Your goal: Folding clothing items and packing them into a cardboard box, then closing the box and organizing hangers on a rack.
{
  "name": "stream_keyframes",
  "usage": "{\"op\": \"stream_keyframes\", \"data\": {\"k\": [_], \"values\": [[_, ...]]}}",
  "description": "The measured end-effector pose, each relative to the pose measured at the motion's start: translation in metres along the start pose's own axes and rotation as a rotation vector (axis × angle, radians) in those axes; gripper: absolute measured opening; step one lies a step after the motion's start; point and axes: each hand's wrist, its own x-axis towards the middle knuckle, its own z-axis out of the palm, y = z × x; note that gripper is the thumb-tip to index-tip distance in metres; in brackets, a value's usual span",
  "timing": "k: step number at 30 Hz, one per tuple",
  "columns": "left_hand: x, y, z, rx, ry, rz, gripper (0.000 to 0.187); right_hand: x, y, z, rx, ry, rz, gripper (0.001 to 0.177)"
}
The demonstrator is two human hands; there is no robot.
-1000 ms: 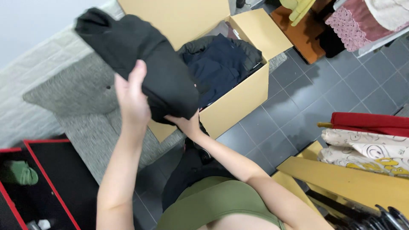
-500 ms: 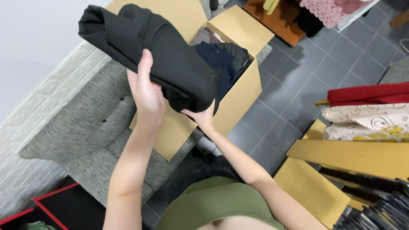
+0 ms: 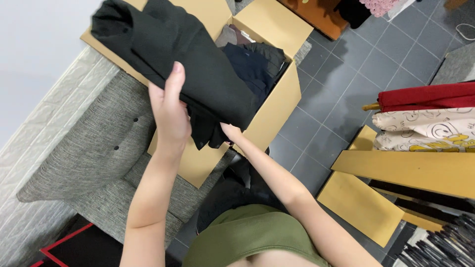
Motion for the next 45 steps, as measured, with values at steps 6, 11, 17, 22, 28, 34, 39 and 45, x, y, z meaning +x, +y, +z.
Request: {"op": "stream_keyframes", "data": {"k": [6,11,17,22,28,34,39,45], "values": [[0.009,0.014,-0.008,0.126,0.013,0.01,0.042,0.043,0.021,-0.011,0.122,-0.05,-0.005,0.061],[0.023,-0.043,-0.03,0.31,0.173,-0.078,0.045,0.114,0.055,-0.028,0.223,-0.109,-0.003,0.05],[0.058,-0.146,-0.048,0.389,0.275,-0.255,0.049,0.237,0.1,-0.046,0.346,-0.182,0.004,0.037],[0.07,-0.22,-0.072,0.475,0.316,-0.356,0.045,0.32,0.152,-0.051,0.428,-0.24,0.035,0.029],[0.08,-0.263,-0.095,0.387,0.442,-0.439,0.048,0.37,0.17,-0.047,-0.359,-0.238,-0.183,0.048],[0.086,-0.3,-0.144,0.39,0.495,-0.476,0.051,0.389,0.189,-0.037,-0.61,-0.301,-0.222,0.047],[0.004,-0.453,-0.292,0.549,0.779,-0.59,0.044,0.39,0.223,-0.053,-0.955,-0.631,-0.327,0.072],[-0.036,-0.501,-0.252,1.398,0.708,-0.495,0.064,0.362,0.227,-0.075,-1.357,-1.035,-0.269,0.127]]}}
